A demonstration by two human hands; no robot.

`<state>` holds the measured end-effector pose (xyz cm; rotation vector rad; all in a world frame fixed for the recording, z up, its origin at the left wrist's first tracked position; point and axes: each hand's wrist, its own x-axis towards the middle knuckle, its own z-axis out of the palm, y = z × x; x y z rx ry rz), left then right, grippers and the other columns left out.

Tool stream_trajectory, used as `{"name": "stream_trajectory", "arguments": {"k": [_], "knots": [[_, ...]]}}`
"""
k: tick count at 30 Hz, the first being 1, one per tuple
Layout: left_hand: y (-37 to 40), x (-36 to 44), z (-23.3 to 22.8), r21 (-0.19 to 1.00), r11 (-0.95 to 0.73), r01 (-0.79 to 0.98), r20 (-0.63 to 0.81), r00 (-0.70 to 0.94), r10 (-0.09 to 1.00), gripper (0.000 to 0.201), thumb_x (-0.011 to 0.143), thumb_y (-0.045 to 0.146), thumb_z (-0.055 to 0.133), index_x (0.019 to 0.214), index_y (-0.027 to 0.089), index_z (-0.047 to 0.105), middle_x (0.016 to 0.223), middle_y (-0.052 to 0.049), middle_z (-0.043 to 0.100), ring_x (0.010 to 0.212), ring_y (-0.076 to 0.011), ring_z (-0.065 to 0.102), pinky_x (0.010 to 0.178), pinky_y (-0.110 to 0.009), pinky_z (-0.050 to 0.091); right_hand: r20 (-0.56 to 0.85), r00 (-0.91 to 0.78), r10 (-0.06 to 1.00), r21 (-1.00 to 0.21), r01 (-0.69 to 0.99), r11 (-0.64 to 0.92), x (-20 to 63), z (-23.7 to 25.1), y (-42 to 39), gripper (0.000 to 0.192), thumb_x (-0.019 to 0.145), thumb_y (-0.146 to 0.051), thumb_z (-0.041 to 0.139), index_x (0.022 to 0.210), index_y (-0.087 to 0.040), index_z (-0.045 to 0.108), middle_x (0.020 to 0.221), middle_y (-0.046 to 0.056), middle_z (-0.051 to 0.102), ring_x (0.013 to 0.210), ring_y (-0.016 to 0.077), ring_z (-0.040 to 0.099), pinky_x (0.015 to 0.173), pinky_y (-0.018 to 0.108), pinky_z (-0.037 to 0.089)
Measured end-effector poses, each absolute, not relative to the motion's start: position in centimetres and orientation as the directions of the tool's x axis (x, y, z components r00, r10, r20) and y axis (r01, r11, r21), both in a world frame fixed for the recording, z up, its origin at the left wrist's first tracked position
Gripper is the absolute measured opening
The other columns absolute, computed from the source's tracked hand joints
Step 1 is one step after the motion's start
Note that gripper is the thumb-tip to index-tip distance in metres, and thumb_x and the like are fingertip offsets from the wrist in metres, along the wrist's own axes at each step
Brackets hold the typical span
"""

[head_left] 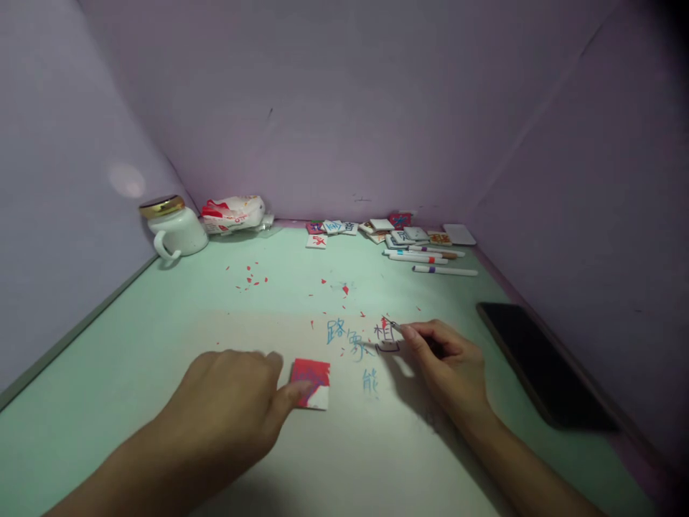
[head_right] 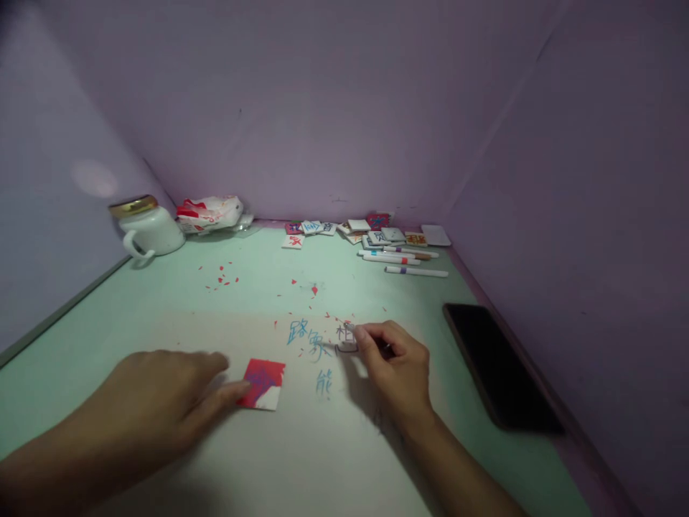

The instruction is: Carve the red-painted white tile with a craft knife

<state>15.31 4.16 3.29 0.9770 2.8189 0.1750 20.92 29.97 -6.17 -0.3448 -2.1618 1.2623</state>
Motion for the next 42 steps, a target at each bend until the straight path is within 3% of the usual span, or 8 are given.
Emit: {"name": "stream_trajectory", "arguments": {"k": [2,4,8,12,17,22,35,42], "knots": [[3.6,14.7,3.2,0.191,0.683,0.705,-0.095,-0.679,0.728,0.026,0.077,0.038,0.06,0.098,0.024,0.068,0.081,-0.006,0.066,0.066,-0.0252,0.062,0.056,-0.031,0.043,0.371,-0.786,0.495,-0.851,-0.074,0.519,20.9,-6.2,30.0,0.02,0.082,-0.036,0.065,0.07,-0.021,0.071,0.067,0.001,0.068,0.06,0.0149,0.06,0.054,0.026,0.046],[3.5,14.5,2.9,0.226,0.613,0.757,-0.14,-0.598,0.789,0.039,0.07,0.026,0.068,0.109,0.026,0.062,0.099,-0.006,0.064,0.08,-0.0253,0.063,0.063,-0.031,0.046,0.38,-0.787,0.487,-0.844,-0.08,0.53,21.0,-6.2,30.0,0.019,0.082,-0.036,0.065,0.071,-0.021,0.071,0.067,0.001,0.068,0.06,0.0149,0.06,0.053,0.026,0.046],[4.7,14.6,1.9,0.287,0.645,0.709,-0.268,-0.586,0.764,0.025,0.073,0.019,0.069,0.096,0.023,0.062,0.093,-0.005,0.059,0.078,-0.0229,0.06,0.066,-0.032,0.048,0.412,-0.793,0.449,-0.822,-0.111,0.558,21.1,-6.0,29.9,0.018,0.082,-0.034,0.065,0.071,-0.022,0.071,0.066,0.001,0.068,0.059,0.0138,0.06,0.052,0.024,0.045],[6.3,14.6,0.2,0.447,0.536,0.716,-0.075,-0.567,0.82,0.024,0.086,0.014,0.052,0.108,0.022,0.058,0.105,-0.008,0.058,0.09,-0.0222,0.058,0.077,-0.034,0.049,0.445,-0.818,0.363,-0.787,-0.164,0.595,21.5,-5.7,29.1,0.015,0.083,-0.031,0.064,0.072,-0.022,0.07,0.063,-0.001,0.065,0.056,0.0117,0.058,0.051,0.023,0.043],[6.9,15.0,-2.2,0.377,0.492,0.785,0.1,-0.562,0.821,0.032,0.085,0.013,0.049,0.116,0.018,0.053,0.11,-0.013,0.056,0.092,-0.0267,0.054,0.077,-0.045,0.049,0.44,-0.876,0.196,-0.694,-0.193,0.693,22.4,-5.6,27.9,0.013,0.086,-0.028,0.06,0.08,-0.022,0.07,0.068,-0.001,0.065,0.058,0.0112,0.06,0.052,0.022,0.045],[6.9,15.7,-3.6,0.389,0.476,0.789,0.269,-0.591,0.76,0.026,0.085,0.02,0.056,0.11,0.016,0.054,0.103,-0.013,0.056,0.088,-0.0268,0.053,0.072,-0.044,0.05,0.397,-0.887,0.236,-0.641,-0.084,0.763,22.5,-6.1,27.4,0.017,0.088,-0.033,0.057,0.079,-0.023,0.069,0.07,-0.001,0.066,0.063,0.0134,0.062,0.055,0.024,0.045],[7.3,16.5,-4.7,0.387,0.457,0.801,0.389,-0.591,0.707,0.026,0.084,0.015,0.053,0.11,0.018,0.055,0.102,-0.013,0.057,0.086,-0.0261,0.054,0.071,-0.044,0.05,0.415,-0.894,0.167,-0.591,-0.125,0.797,22.5,-5.6,27.6,0.017,0.087,-0.03,0.058,0.076,-0.023,0.068,0.064,-0.001,0.064,0.056,0.0131,0.06,0.051,0.024,0.044],[7.3,16.5,-5.1,0.397,0.449,0.8,0.397,-0.591,0.702,0.024,0.083,0.011,0.055,0.106,0.018,0.058,0.102,-0.012,0.06,0.088,-0.0254,0.058,0.071,-0.041,0.053,0.451,-0.89,0.062,-0.486,-0.186,0.854,22.7,-5.6,27.7,0.014,0.086,-0.028,0.059,0.077,-0.023,0.068,0.065,-0.001,0.064,0.059,0.0137,0.061,0.051,0.023,0.043]]}}
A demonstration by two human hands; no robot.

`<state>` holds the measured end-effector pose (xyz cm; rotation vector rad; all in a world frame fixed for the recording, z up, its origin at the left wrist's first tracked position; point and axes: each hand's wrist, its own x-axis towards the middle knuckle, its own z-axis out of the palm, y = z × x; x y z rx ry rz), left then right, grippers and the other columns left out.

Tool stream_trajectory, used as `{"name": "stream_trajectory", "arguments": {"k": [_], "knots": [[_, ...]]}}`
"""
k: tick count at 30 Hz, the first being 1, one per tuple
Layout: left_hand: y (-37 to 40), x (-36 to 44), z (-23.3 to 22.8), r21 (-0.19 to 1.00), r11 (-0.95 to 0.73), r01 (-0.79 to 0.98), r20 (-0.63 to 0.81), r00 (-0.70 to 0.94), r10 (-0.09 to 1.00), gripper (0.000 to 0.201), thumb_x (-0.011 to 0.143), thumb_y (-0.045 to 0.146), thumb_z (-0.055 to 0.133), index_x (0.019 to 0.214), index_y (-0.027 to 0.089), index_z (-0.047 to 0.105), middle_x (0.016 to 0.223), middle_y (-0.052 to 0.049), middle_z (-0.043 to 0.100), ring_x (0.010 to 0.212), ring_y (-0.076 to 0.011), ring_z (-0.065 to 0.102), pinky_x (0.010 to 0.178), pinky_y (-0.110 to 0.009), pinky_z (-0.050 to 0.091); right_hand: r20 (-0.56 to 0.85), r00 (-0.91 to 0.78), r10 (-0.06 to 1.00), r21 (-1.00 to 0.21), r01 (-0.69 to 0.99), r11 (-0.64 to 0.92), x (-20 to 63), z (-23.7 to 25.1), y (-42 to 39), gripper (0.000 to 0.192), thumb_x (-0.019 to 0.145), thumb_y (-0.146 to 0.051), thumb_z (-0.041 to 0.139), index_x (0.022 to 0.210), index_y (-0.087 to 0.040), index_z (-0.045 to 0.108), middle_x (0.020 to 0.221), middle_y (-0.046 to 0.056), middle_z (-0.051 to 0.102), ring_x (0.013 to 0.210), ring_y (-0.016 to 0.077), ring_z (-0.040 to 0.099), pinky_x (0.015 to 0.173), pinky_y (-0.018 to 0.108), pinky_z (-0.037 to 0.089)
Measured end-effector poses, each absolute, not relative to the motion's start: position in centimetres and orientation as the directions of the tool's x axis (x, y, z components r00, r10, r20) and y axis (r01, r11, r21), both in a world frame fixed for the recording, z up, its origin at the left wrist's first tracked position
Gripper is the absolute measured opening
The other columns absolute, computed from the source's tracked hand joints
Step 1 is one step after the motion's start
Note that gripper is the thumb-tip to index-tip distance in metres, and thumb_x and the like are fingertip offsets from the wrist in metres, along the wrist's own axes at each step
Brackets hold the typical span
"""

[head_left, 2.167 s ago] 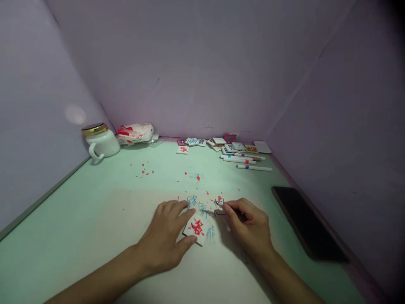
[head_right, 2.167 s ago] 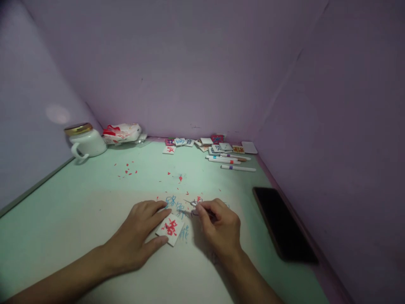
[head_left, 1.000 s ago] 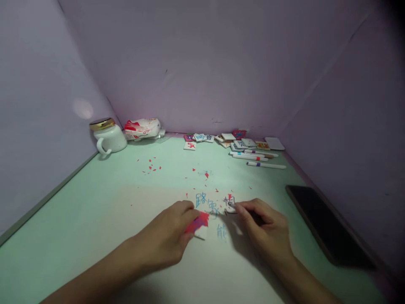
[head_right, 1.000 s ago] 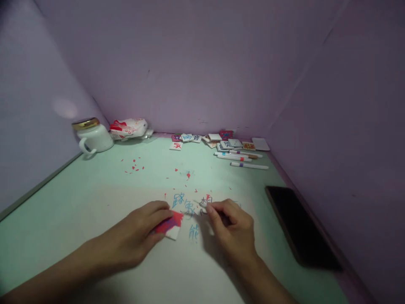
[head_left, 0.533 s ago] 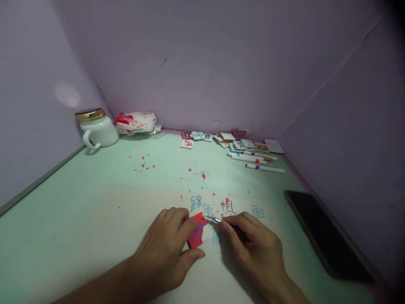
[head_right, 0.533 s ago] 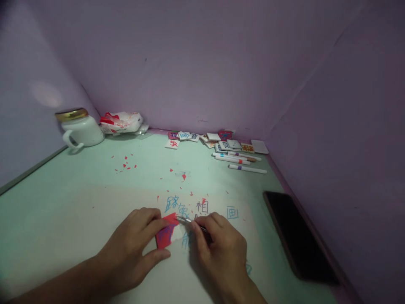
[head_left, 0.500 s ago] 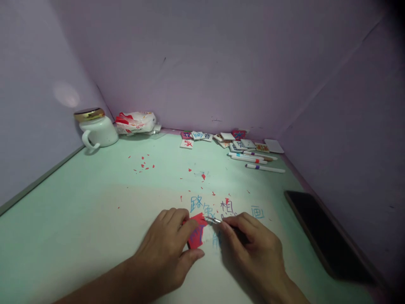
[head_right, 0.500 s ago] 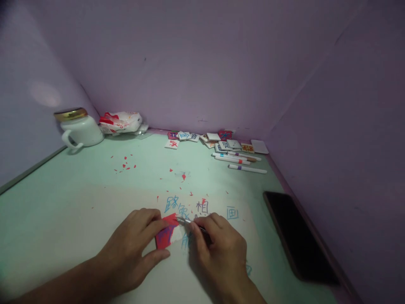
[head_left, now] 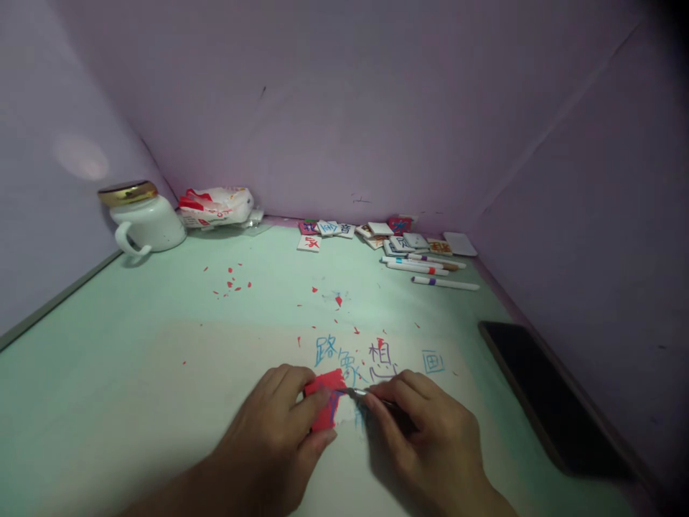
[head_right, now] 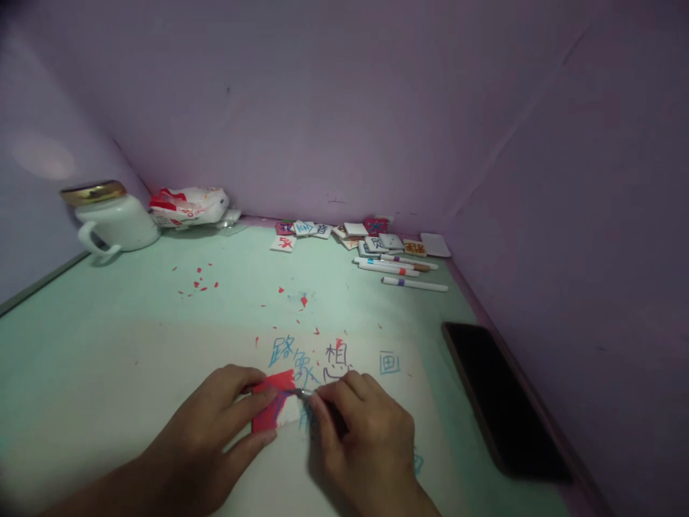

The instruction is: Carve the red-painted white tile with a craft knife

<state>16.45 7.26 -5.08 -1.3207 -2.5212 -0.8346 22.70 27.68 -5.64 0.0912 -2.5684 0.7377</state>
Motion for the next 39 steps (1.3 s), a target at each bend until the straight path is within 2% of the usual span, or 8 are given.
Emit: {"name": "stream_trajectory", "arguments": {"k": [6,14,17,19,21,24,28,39], "knots": [[7.6,16.7,-5.1,0.397,0.46,0.794,0.413,-0.602,0.683,0.02,0.083,0.011,0.053,0.101,0.018,0.059,0.096,-0.011,0.058,0.083,-0.0234,0.057,0.067,-0.038,0.053,0.415,-0.905,0.093,-0.496,-0.139,0.857,22.8,-5.6,27.5,0.014,0.088,-0.03,0.057,0.079,-0.025,0.067,0.066,-0.001,0.064,0.06,0.0138,0.062,0.05,0.023,0.043],[8.0,17.0,-5.2,0.402,0.498,0.768,0.393,-0.637,0.664,0.018,0.082,0.012,0.052,0.098,0.019,0.058,0.093,-0.009,0.057,0.079,-0.0228,0.053,0.064,-0.038,0.052,0.464,-0.881,0.092,-0.453,-0.147,0.879,22.3,-5.4,27.0,0.021,0.089,-0.029,0.053,0.074,-0.023,0.066,0.063,-0.001,0.062,0.055,0.0141,0.06,0.047,0.024,0.041],[8.0,17.0,-5.2,0.406,0.497,0.767,0.382,-0.637,0.67,0.019,0.082,0.013,0.052,0.1,0.019,0.057,0.094,-0.01,0.056,0.079,-0.0233,0.053,0.064,-0.04,0.052,0.488,-0.849,0.202,-0.468,-0.059,0.882,21.9,-5.5,27.5,0.019,0.089,-0.033,0.056,0.076,-0.024,0.067,0.065,-0.001,0.064,0.057,0.014,0.06,0.048,0.025,0.04],[8.0,17.0,-5.1,0.402,0.497,0.769,0.379,-0.634,0.674,0.019,0.083,0.014,0.052,0.101,0.018,0.057,0.093,-0.01,0.055,0.079,-0.0235,0.052,0.064,-0.04,0.052,0.499,-0.811,0.307,-0.542,-0.015,0.84,21.7,-5.5,27.9,0.018,0.089,-0.034,0.056,0.079,-0.024,0.067,0.068,-0.002,0.065,0.058,0.0127,0.06,0.05,0.024,0.041],[7.9,16.9,-5.1,0.389,0.495,0.777,0.384,-0.626,0.679,0.02,0.083,0.014,0.053,0.102,0.018,0.057,0.092,-0.01,0.055,0.078,-0.0234,0.052,0.063,-0.04,0.052,0.488,-0.797,0.356,-0.608,-0.018,0.794,21.7,-5.5,28.2,0.016,0.089,-0.032,0.057,0.08,-0.023,0.067,0.069,-0.002,0.066,0.058,0.0112,0.06,0.052,0.022,0.042],[7.9,16.7,-5.1,0.381,0.491,0.784,0.392,-0.617,0.682,0.023,0.082,0.013,0.053,0.104,0.018,0.057,0.093,-0.01,0.055,0.078,-0.0232,0.052,0.062,-0.039,0.051,0.453,-0.846,0.282,-0.628,-0.078,0.775,21.9,-5.4,27.9,0.015,0.087,-0.03,0.059,0.077,-0.023,0.067,0.066,-0.002,0.064,0.057,0.0112,0.059,0.052,0.022,0.042],[8.1,16.8,-5.0,0.379,0.475,0.794,0.403,-0.604,0.688,0.023,0.082,0.011,0.051,0.104,0.017,0.057,0.094,-0.011,0.056,0.078,-0.0235,0.051,0.063,-0.041,0.052,0.46,-0.879,0.128,-0.546,-0.166,0.821,22.2,-5.4,27.4,0.015,0.088,-0.029,0.057,0.078,-0.024,0.067,0.064,-0.002,0.063,0.059,0.0131,0.058,0.051,0.023,0.04],[8.3,17.1,-4.9,0.411,0.485,0.772,0.378,-0.628,0.68,0.018,0.08,0.009,0.05,0.095,0.017,0.055,0.094,-0.01,0.054,0.078,-0.0228,0.05,0.063,-0.041,0.053,0.463,-0.878,0.12,-0.463,-0.124,0.878,22.1,-5.4,26.7,0.025,0.09,-0.029,0.052,0.071,-0.023,0.067,0.061,-0.002,0.057,0.05,0.011,0.054,0.047,0.023,0.033]]}}
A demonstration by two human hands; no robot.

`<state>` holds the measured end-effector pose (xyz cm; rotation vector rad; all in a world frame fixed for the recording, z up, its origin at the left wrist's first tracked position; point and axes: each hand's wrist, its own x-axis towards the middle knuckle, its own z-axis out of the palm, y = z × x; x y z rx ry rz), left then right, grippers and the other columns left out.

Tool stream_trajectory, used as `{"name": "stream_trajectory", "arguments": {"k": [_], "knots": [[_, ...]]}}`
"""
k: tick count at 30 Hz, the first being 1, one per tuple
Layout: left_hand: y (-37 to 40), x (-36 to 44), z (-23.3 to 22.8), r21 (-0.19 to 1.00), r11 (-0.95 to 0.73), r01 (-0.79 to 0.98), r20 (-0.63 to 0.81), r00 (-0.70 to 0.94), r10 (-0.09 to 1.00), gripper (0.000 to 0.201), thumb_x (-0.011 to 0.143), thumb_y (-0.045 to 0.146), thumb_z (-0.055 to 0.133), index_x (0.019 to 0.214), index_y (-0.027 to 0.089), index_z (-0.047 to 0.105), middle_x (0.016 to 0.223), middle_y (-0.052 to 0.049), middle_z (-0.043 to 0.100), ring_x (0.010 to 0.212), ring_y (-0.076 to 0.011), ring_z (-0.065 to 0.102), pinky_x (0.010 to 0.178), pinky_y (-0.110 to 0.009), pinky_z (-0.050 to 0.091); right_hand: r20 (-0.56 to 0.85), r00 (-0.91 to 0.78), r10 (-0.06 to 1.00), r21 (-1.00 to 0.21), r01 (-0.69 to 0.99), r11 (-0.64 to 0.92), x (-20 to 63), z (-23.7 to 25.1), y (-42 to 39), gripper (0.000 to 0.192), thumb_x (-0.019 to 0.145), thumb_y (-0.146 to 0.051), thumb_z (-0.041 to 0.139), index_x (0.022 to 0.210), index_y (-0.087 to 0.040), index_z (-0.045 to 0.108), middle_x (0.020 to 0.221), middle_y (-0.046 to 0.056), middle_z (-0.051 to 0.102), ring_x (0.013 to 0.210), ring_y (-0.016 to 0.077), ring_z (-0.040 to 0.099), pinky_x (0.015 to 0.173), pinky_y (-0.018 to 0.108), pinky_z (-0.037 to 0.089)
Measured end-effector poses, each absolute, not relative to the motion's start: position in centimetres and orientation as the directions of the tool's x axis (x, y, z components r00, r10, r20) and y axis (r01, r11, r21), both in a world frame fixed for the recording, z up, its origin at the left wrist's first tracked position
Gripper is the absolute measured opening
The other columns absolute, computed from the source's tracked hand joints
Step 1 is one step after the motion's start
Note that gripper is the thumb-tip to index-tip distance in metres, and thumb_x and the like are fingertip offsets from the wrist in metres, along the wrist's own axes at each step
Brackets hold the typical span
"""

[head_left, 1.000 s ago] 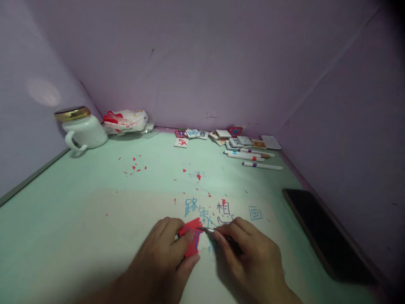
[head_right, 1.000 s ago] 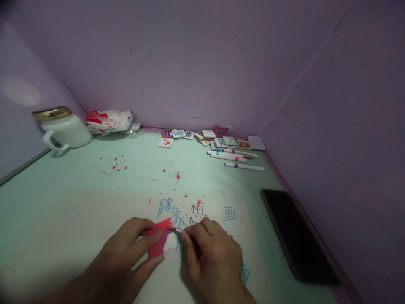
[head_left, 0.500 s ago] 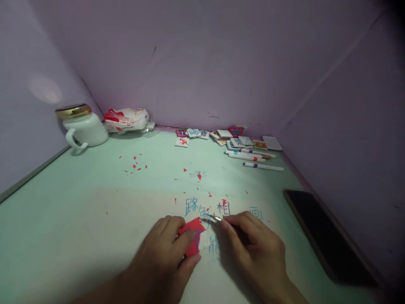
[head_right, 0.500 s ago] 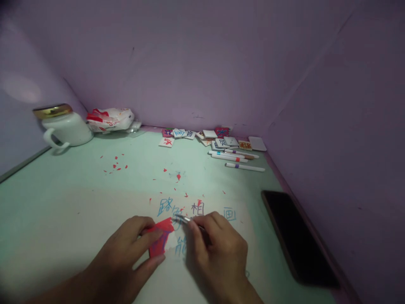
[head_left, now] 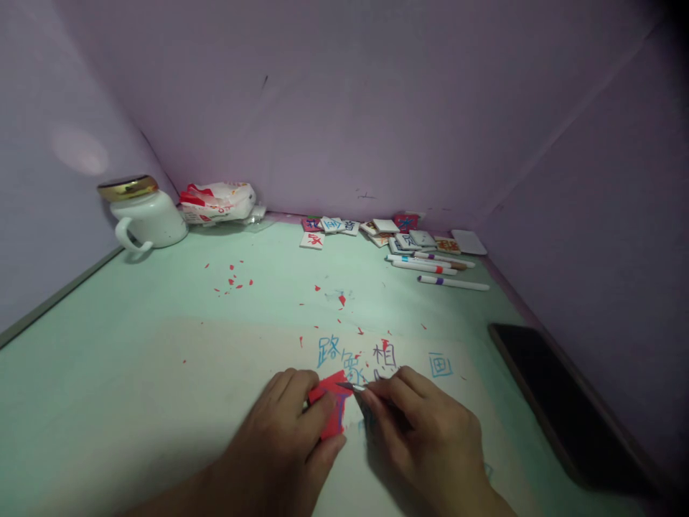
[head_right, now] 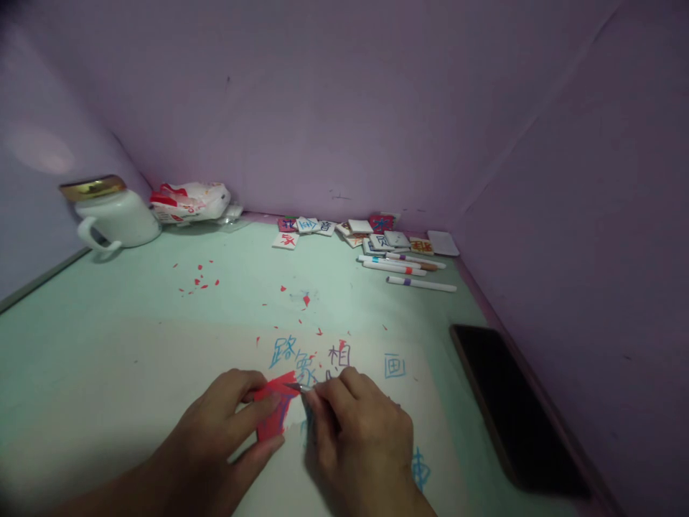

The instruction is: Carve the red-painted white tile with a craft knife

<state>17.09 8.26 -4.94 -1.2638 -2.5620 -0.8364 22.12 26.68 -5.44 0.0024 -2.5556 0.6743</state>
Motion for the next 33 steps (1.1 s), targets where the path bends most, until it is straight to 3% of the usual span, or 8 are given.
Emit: {"name": "stream_trajectory", "arguments": {"k": [9,23,33], "knots": [[8.4,17.0,-4.6,0.396,0.467,0.79,0.387,-0.605,0.696,0.013,0.083,0.01,0.048,0.093,0.016,0.053,0.095,-0.011,0.053,0.079,-0.0231,0.05,0.063,-0.041,0.053,0.549,-0.828,0.118,-0.356,-0.104,0.929,21.9,-5.4,25.9,0.029,0.09,-0.025,0.051,0.063,-0.021,0.06,0.057,-0.003,0.053,0.05,0.0117,0.048,0.048,0.027,0.026],[8.2,17.0,-4.7,0.37,0.427,0.825,0.436,-0.56,0.704,0.013,0.087,0.013,0.049,0.095,0.011,0.059,0.092,-0.014,0.054,0.081,-0.025,0.052,0.063,-0.04,0.051,0.608,-0.79,0.081,-0.247,-0.091,0.965,22.1,-5.9,25.5,0.026,0.091,-0.022,0.05,0.068,-0.022,0.063,0.058,-0.002,0.055,0.057,0.0143,0.05,0.054,0.029,0.028],[8.4,17.0,-4.4,0.384,0.426,0.819,0.448,-0.568,0.69,0.017,0.088,0.016,0.049,0.099,0.012,0.061,0.09,-0.013,0.054,0.08,-0.0241,0.051,0.064,-0.041,0.052,0.626,-0.772,0.107,-0.315,-0.125,0.941,22.9,-5.7,26.3,0.023,0.092,-0.031,0.053,0.077,-0.022,0.068,0.06,-0.004,0.058,0.049,0.0097,0.052,0.048,0.025,0.029]]}}
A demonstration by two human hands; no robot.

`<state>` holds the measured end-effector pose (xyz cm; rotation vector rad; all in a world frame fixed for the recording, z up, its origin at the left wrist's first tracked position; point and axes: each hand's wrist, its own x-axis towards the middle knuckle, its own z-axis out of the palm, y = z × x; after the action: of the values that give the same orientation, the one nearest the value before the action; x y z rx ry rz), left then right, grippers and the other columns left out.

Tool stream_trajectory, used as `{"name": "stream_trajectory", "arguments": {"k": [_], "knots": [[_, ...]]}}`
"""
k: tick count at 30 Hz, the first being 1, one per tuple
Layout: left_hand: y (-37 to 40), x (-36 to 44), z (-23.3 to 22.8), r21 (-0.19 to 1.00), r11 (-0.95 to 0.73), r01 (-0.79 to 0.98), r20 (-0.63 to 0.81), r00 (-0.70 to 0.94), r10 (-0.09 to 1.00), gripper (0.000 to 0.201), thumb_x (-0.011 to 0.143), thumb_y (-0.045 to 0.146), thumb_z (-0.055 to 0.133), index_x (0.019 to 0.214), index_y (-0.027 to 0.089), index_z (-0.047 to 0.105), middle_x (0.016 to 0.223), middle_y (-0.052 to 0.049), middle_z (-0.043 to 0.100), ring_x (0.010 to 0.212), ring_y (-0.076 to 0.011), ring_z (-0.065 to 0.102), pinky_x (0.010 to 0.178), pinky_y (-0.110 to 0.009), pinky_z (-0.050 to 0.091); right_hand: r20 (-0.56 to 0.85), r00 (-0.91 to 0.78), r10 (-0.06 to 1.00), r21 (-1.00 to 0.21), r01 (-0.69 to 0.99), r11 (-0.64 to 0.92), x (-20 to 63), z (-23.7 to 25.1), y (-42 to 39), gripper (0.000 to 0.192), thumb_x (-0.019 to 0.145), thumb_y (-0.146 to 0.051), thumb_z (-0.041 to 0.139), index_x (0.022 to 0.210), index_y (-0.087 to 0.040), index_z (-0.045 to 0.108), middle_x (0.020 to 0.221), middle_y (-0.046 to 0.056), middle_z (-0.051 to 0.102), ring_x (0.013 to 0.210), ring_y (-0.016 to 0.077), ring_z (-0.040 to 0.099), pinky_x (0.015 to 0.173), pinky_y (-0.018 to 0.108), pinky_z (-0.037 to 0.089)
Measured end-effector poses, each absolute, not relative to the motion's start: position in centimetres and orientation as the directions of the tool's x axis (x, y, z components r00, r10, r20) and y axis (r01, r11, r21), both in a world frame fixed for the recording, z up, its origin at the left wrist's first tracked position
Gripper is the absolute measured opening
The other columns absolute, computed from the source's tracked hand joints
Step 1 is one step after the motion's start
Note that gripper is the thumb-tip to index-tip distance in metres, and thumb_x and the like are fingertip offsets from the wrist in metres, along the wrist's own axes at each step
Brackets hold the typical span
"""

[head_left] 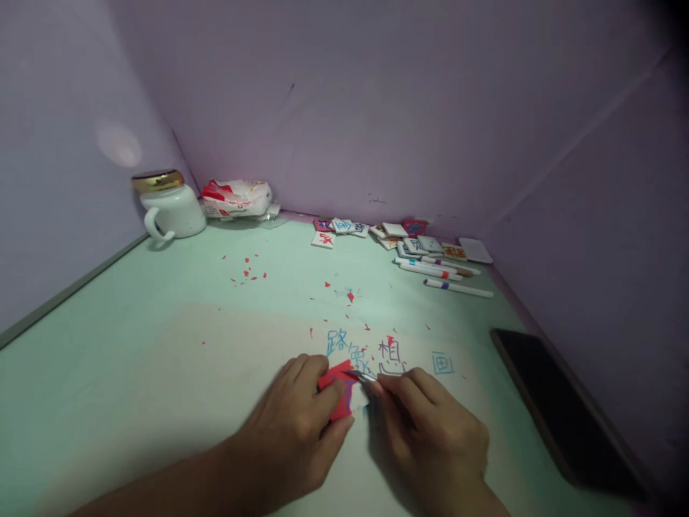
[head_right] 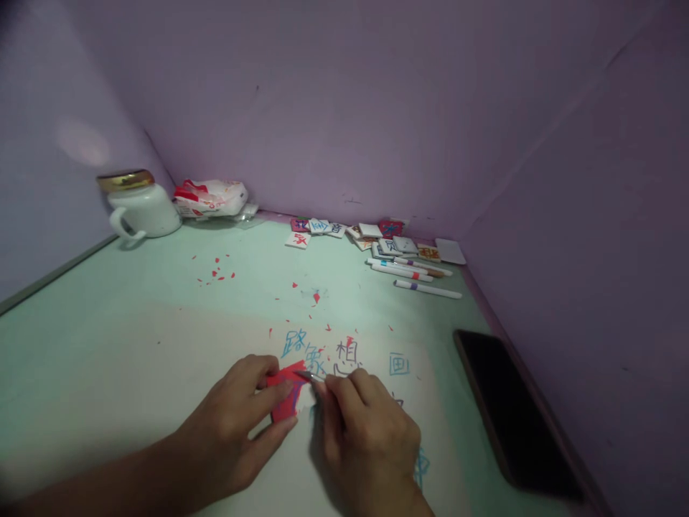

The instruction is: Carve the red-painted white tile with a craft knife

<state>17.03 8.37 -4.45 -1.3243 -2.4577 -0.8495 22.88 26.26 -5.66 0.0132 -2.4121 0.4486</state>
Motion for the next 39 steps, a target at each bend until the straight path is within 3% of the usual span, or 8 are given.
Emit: {"name": "stream_trajectory", "arguments": {"k": [6,12,26,34,36,39], "knots": [[8.4,17.2,-4.4,0.395,0.437,0.808,0.426,-0.582,0.692,0.015,0.088,0.014,0.047,0.095,0.013,0.06,0.09,-0.013,0.055,0.082,-0.0248,0.052,0.067,-0.042,0.052,0.579,-0.811,0.082,-0.291,-0.111,0.95,21.7,-4.9,25.3,0.028,0.092,-0.024,0.05,0.071,-0.021,0.068,0.057,-0.003,0.056,0.052,0.0119,0.052,0.049,0.027,0.029],[8.5,17.0,-4.2,0.393,0.44,0.807,0.406,-0.582,0.705,0.013,0.086,0.012,0.047,0.09,0.013,0.06,0.087,-0.013,0.054,0.08,-0.0249,0.052,0.065,-0.042,0.053,0.529,-0.847,0.054,-0.203,-0.065,0.977,21.8,-4.1,25.1,0.035,0.09,-0.021,0.044,0.057,-0.023,0.056,0.055,-0.002,0.054,0.053,0.0135,0.05,0.049,0.03,0.023],[8.3,17.2,-4.4,0.428,0.444,0.787,0.342,-0.595,0.727,0.013,0.086,0.013,0.046,0.093,0.014,0.058,0.092,-0.012,0.053,0.081,-0.024,0.049,0.068,-0.043,0.051,0.492,-0.867,0.078,-0.18,-0.013,0.984,21.4,-3.7,24.8,0.037,0.09,-0.023,0.043,0.054,-0.023,0.052,0.054,-0.002,0.054,0.052,0.0141,0.049,0.048,0.03,0.021],[8.4,17.2,-4.5,0.395,0.448,0.802,0.396,-0.589,0.705,0.015,0.085,0.013,0.049,0.095,0.014,0.06,0.093,-0.013,0.055,0.081,-0.0236,0.051,0.067,-0.04,0.051,0.573,-0.819,0.026,-0.063,-0.012,0.998,20.7,-4.5,24.6,0.038,0.094,-0.02,0.044,0.057,-0.022,0.054,0.056,-0.001,0.056,0.054,0.0146,0.049,0.05,0.031,0.019],[8.5,17.2,-4.5,0.403,0.446,0.799,0.411,-0.593,0.692,0.014,0.086,0.014,0.049,0.096,0.014,0.06,0.093,-0.013,0.055,0.081,-0.0235,0.052,0.067,-0.04,0.051,0.608,-0.793,0.038,-0.097,-0.028,0.995,20.6,-4.9,25.0,0.036,0.094,-0.025,0.047,0.06,-0.022,0.059,0.056,-0.002,0.057,0.054,0.014,0.05,0.05,0.03,0.022],[8.5,17.2,-4.5,0.409,0.451,0.794,0.408,-0.6,0.688,0.016,0.087,0.014,0.05,0.098,0.013,0.06,0.093,-0.014,0.055,0.083,-0.025,0.052,0.068,-0.042,0.051,0.617,-0.773,0.148,-0.246,-0.011,0.969,20.9,-5.2,25.8,0.025,0.092,-0.031,0.053,0.075,-0.022,0.068,0.062,-0.003,0.061,0.056,0.0122,0.055,0.05,0.027,0.028]]}}
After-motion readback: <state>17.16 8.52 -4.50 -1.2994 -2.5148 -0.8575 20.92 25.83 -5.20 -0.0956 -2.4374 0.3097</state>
